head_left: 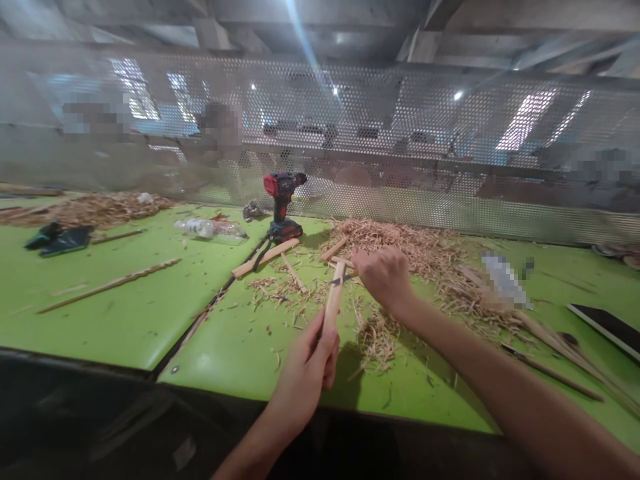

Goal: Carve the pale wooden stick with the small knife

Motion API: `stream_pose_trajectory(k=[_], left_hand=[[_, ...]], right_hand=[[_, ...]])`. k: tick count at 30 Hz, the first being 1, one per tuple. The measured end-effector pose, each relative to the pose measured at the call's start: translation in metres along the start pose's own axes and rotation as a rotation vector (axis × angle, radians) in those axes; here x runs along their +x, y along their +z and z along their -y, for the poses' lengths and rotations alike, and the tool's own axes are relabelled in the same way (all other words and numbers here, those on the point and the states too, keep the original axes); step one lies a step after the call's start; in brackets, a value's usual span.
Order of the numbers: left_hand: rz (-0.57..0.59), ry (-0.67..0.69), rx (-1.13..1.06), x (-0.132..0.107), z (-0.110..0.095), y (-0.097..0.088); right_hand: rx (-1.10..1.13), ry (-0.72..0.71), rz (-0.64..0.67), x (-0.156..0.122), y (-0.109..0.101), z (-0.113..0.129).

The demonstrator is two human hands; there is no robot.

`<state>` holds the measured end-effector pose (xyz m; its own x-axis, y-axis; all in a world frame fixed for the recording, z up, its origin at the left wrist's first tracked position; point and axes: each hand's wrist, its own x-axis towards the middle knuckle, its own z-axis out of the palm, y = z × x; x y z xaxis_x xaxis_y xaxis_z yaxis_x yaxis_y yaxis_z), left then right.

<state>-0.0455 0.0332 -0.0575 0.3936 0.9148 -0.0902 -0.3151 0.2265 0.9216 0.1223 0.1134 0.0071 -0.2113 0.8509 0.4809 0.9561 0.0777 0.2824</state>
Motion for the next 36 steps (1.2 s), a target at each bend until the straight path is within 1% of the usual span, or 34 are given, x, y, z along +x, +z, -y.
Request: stream_pose_trajectory(k=[2, 3, 6, 8, 9, 10, 12, 14, 16, 18, 20, 23, 25, 27, 30, 32, 34, 35, 36], left_hand=[[0.007, -0.018, 0.016, -0.005, 0.001, 0.001], [0.027, -0.029, 0.044, -0.009, 0.002, 0.002], [0.110, -0.082, 0.115, -0.022, 0.005, 0.001], [0.104, -0.094, 0.072, -0.025, 0.005, -0.002], [0.091, -0.096, 0.033, -0.025, 0.005, -0.003], [0.080, -0.096, -0.011, -0.023, 0.004, -0.005], [0.097, -0.112, -0.099, -0.018, 0.001, -0.008], [0.148, -0.149, -0.182, -0.013, -0.002, -0.009], [0.188, -0.176, -0.252, -0.012, -0.004, -0.008], [0.202, -0.183, -0.301, -0.013, -0.005, -0.006], [0.196, -0.176, -0.332, -0.014, -0.007, -0.003], [0.183, -0.170, -0.350, -0.015, -0.008, -0.001], [0.181, -0.164, -0.352, -0.013, -0.008, -0.001], [0.173, -0.155, -0.348, -0.011, -0.008, -0.002], [0.158, -0.164, -0.334, -0.015, -0.006, -0.001], [0.206, -0.220, -0.311, -0.021, -0.007, 0.001], [0.260, -0.261, -0.296, -0.027, -0.009, 0.002], [0.262, -0.253, -0.300, -0.028, -0.010, 0.002], [0.237, -0.222, -0.315, -0.028, -0.012, 0.002]], right_hand=[[0.000, 0.046, 0.040, 0.011, 0.002, -0.013], [-0.008, 0.092, 0.059, 0.017, 0.004, -0.023], [-0.056, 0.294, 0.093, 0.032, 0.006, -0.060], [-0.077, 0.381, 0.092, 0.033, 0.004, -0.077], [-0.075, 0.394, 0.092, 0.030, 0.001, -0.080], [-0.057, 0.384, 0.100, 0.025, -0.002, -0.079], [0.020, 0.315, 0.136, 0.008, -0.010, -0.064], [0.136, 0.227, 0.196, -0.012, -0.018, -0.039], [0.180, 0.145, 0.222, -0.030, -0.021, -0.014], [0.160, 0.058, 0.190, -0.044, -0.021, 0.005], [0.099, 0.005, 0.108, -0.050, -0.017, 0.014], [0.022, 0.019, -0.038, -0.048, -0.010, 0.015], [0.009, 0.046, -0.076, -0.044, -0.008, 0.014], [0.014, 0.059, -0.046, -0.037, -0.007, 0.012], [0.019, 0.126, 0.068, -0.025, -0.003, 0.005], [0.014, 0.209, 0.130, -0.015, 0.003, -0.007], [0.011, 0.277, 0.158, -0.008, 0.009, -0.022], [0.010, 0.297, 0.158, -0.006, 0.011, -0.028], [0.017, 0.315, 0.152, -0.006, 0.011, -0.032]])
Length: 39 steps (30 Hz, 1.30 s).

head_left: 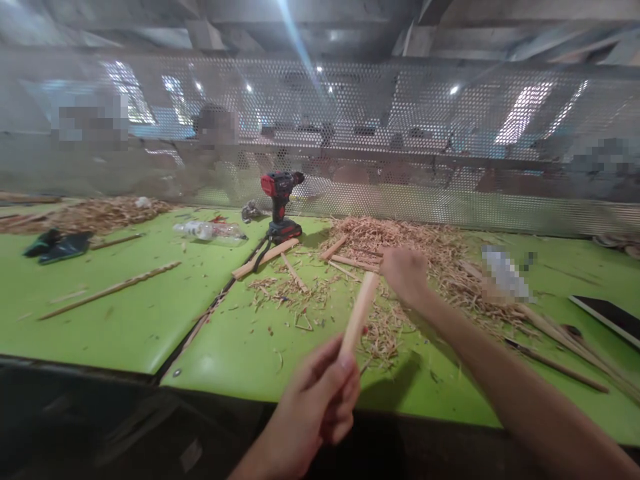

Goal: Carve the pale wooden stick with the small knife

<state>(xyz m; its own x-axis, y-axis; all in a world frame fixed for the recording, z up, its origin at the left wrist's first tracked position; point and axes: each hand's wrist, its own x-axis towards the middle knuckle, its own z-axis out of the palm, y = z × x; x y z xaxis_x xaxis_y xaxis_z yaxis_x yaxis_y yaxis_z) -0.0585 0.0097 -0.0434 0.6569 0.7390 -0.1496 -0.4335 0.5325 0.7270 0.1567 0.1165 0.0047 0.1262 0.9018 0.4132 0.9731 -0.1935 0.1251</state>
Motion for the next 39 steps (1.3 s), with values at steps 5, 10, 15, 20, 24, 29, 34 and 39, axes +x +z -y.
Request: stream_pose_trajectory(k=[5, 10, 15, 20, 24, 29, 34, 39], left_hand=[[-0.065, 0.105, -0.035, 0.011, -0.009, -0.006], [-0.034, 0.114, -0.033, 0.016, -0.006, -0.005], [-0.042, 0.086, -0.030, 0.012, -0.002, -0.003], [-0.066, 0.121, -0.051, 0.014, -0.004, -0.003], [-0.070, 0.130, -0.057, 0.016, -0.006, -0.004], [-0.046, 0.086, -0.067, 0.012, -0.002, -0.004], [-0.016, 0.079, -0.091, 0.011, -0.002, -0.001], [-0.012, 0.128, -0.094, 0.015, -0.010, -0.001]], right_hand=[[0.182, -0.104, -0.046, -0.031, -0.014, 0.011], [0.080, -0.287, -0.155, -0.049, -0.021, 0.032], [0.039, -0.252, -0.274, -0.040, -0.015, 0.027], [0.023, -0.350, -0.293, -0.055, -0.014, 0.034], [0.006, -0.345, -0.250, -0.054, -0.019, 0.039], [0.007, -0.203, -0.112, -0.030, -0.025, 0.030], [0.047, -0.088, -0.154, -0.020, -0.027, 0.018], [0.259, -0.053, -0.157, -0.027, -0.040, 0.010]])
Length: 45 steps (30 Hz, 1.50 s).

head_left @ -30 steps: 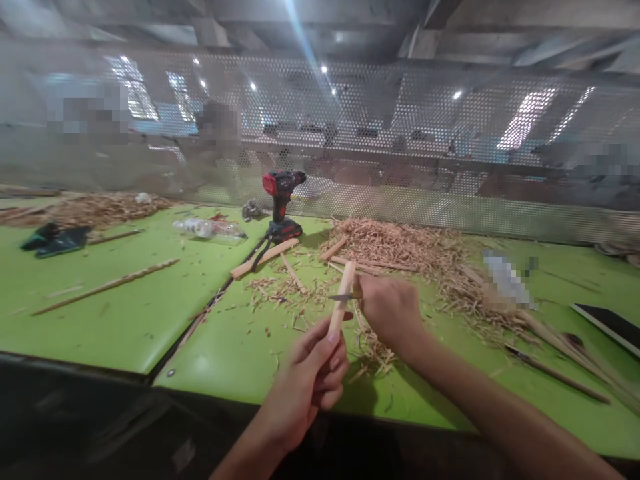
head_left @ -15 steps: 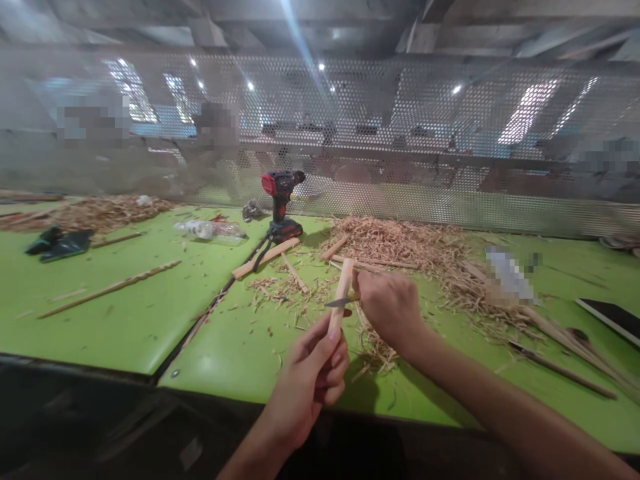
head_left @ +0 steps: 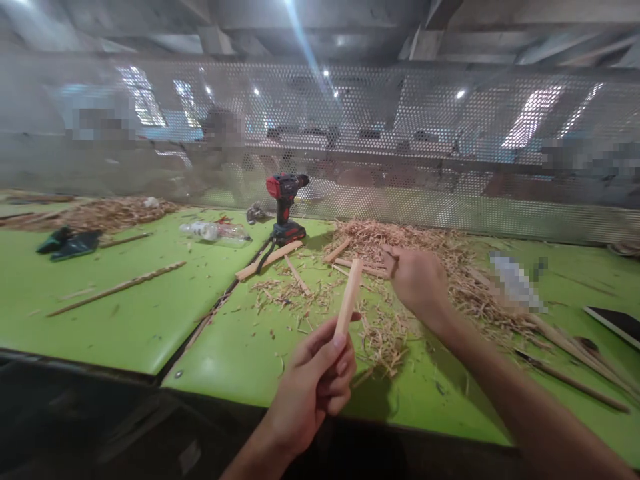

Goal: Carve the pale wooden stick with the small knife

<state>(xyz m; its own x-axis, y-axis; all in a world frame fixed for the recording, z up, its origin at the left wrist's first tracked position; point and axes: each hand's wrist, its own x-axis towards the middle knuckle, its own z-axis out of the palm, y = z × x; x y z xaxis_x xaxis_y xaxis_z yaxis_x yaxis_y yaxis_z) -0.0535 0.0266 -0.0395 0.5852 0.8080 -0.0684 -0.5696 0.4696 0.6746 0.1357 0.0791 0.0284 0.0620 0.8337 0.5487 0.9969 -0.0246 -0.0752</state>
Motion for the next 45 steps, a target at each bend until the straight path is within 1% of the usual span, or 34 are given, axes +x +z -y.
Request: stream_pose_trajectory(k=[1, 3, 5, 7, 12, 17, 23, 26, 29, 32, 34, 37, 40, 42, 43, 45], left_hand=[[-0.008, 0.013, 0.002, 0.001, -0.002, 0.000], [-0.009, 0.034, 0.014, 0.004, -0.005, 0.001], [0.004, 0.058, 0.027, 0.006, -0.006, 0.003], [0.012, 0.078, 0.037, 0.007, -0.006, 0.005], [-0.003, 0.081, 0.052, 0.010, -0.002, 0.004], [-0.026, 0.092, 0.033, 0.012, -0.001, 0.002], [-0.031, 0.077, 0.017, 0.009, 0.002, 0.001], [-0.052, 0.081, 0.003, 0.009, 0.002, 0.001], [-0.059, 0.086, 0.003, 0.011, 0.000, 0.001], [-0.052, 0.084, 0.011, 0.012, -0.001, 0.001], [-0.067, 0.078, 0.008, 0.010, 0.002, 0.001], [-0.064, 0.020, 0.010, 0.003, 0.006, 0.001], [-0.050, -0.001, -0.005, -0.001, 0.006, -0.001], [-0.073, 0.045, -0.026, 0.000, 0.003, -0.002], [-0.085, 0.068, -0.032, 0.002, 0.002, -0.003], [-0.098, 0.080, -0.031, 0.006, 0.000, -0.004]], right_hand=[[0.000, -0.017, -0.015, -0.002, -0.003, 0.002], [-0.032, -0.102, -0.018, -0.006, -0.006, 0.008], [-0.080, -0.201, -0.020, -0.008, -0.006, 0.017], [-0.149, -0.262, -0.045, -0.007, -0.003, 0.023], [-0.283, -0.258, -0.082, 0.002, 0.001, 0.024], [-0.272, -0.345, -0.126, -0.002, 0.004, 0.025], [-0.296, -0.273, -0.119, 0.007, 0.008, 0.022], [-0.265, -0.325, -0.115, 0.003, 0.010, 0.022], [-0.246, -0.379, -0.138, -0.006, 0.012, 0.026], [-0.250, -0.361, -0.119, -0.006, 0.015, 0.028], [-0.244, -0.322, -0.045, 0.002, 0.016, 0.026], [-0.279, -0.185, 0.046, 0.018, 0.017, 0.017], [-0.310, -0.066, 0.050, 0.025, 0.017, 0.006], [-0.264, -0.035, 0.013, 0.020, 0.016, 0.003], [-0.227, -0.041, 0.000, 0.014, 0.016, 0.003], [-0.161, -0.100, 0.008, 0.001, 0.016, 0.009]])
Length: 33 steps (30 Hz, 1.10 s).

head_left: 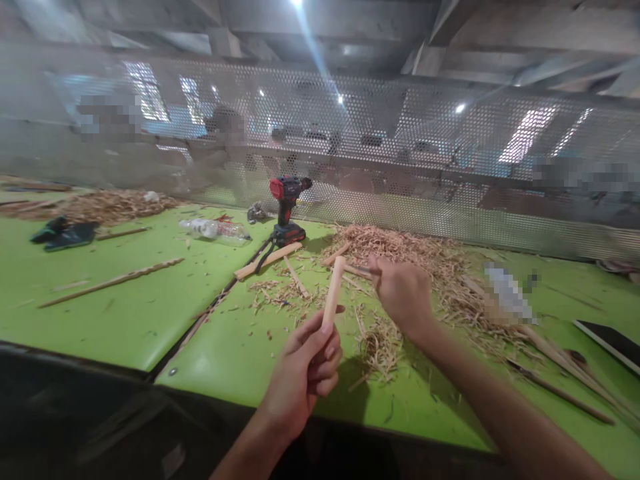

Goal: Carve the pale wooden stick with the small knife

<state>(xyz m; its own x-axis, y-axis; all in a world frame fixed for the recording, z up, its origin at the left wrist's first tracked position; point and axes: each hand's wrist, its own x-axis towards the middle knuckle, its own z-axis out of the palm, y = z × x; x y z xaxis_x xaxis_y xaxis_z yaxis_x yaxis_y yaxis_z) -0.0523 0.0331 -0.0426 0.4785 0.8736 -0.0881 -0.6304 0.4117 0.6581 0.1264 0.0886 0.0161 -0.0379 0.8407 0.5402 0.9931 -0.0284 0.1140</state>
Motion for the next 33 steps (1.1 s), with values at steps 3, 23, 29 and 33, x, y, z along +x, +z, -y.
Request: stream_pose_trajectory(k=[3, 23, 29, 33], left_hand=[[-0.008, -0.010, 0.022, 0.003, 0.002, 0.000], [-0.071, 0.006, 0.125, 0.004, 0.008, -0.006], [-0.033, -0.090, 0.118, -0.014, 0.014, -0.009], [-0.010, -0.093, 0.096, -0.025, 0.012, -0.012]], right_hand=[[0.029, -0.147, 0.010, -0.014, -0.001, 0.014], [0.008, -0.198, 0.048, -0.002, 0.023, 0.017], [0.016, -0.062, 0.014, 0.020, 0.032, -0.005], [0.259, 0.147, -0.055, 0.034, 0.032, -0.028]])
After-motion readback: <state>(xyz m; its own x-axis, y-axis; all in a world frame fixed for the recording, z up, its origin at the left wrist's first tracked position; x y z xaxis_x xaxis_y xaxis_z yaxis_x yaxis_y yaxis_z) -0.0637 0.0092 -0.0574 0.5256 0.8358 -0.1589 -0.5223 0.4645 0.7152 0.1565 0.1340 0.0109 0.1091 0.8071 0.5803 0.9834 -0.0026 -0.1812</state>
